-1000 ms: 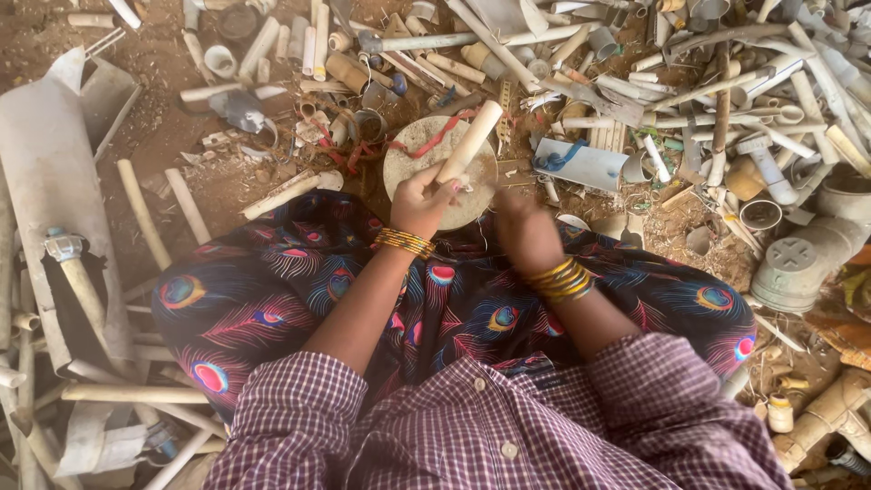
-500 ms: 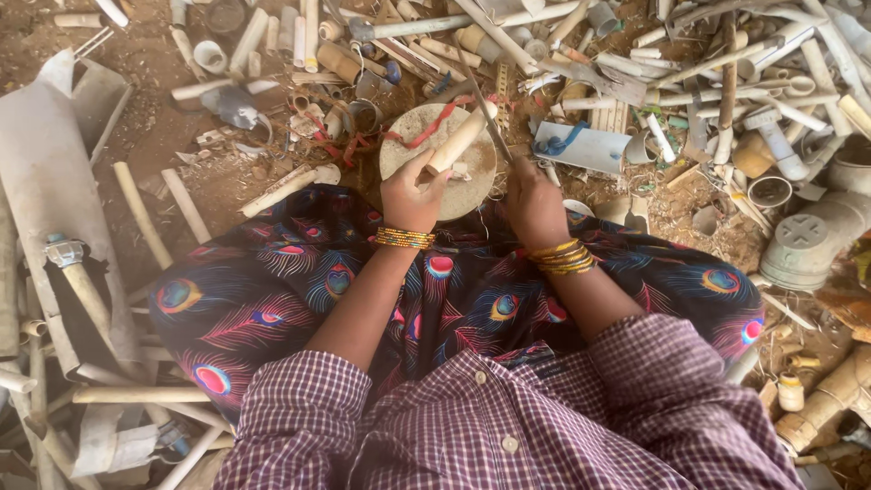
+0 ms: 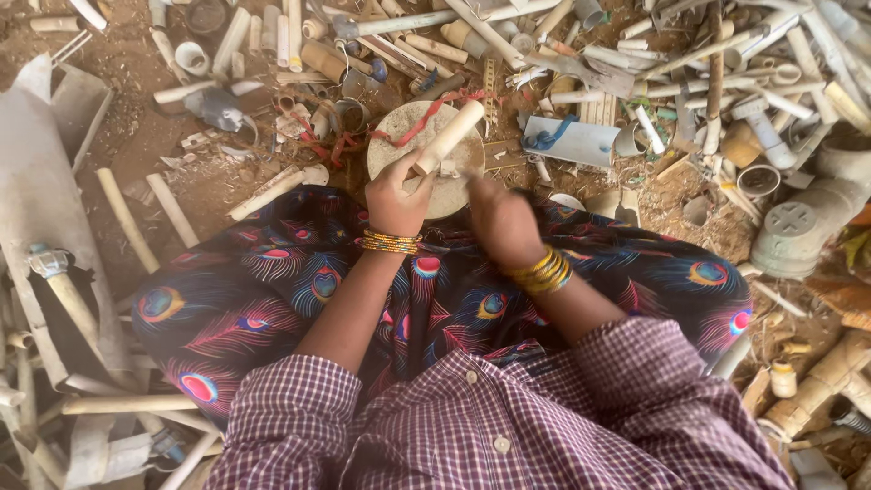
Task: The person uses a knife to cut small pieces of white PVC pipe on a wooden block, holding the pipe with one hand and slicing with the other, then picks up a larger pipe segment with an elbow joint.
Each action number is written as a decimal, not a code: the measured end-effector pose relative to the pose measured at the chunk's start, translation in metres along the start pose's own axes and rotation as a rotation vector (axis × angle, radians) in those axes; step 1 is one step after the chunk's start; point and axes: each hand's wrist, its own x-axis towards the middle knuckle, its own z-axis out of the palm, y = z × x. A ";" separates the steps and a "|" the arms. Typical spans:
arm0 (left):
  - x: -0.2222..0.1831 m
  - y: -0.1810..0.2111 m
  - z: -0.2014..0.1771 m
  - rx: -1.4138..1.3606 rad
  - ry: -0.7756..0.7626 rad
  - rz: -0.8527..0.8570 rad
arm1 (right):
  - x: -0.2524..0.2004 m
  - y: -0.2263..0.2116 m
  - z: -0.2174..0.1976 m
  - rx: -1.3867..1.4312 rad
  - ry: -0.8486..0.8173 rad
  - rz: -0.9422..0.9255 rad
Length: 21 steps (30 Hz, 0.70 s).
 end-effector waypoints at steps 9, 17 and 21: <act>-0.001 0.006 -0.004 -0.005 -0.027 0.045 | -0.006 0.002 0.005 0.021 0.109 -0.066; 0.000 0.009 -0.006 0.004 -0.059 0.000 | 0.002 -0.003 -0.004 -0.010 0.029 0.002; -0.001 0.010 -0.005 -0.025 -0.072 0.075 | 0.001 -0.005 -0.009 0.041 -0.119 0.400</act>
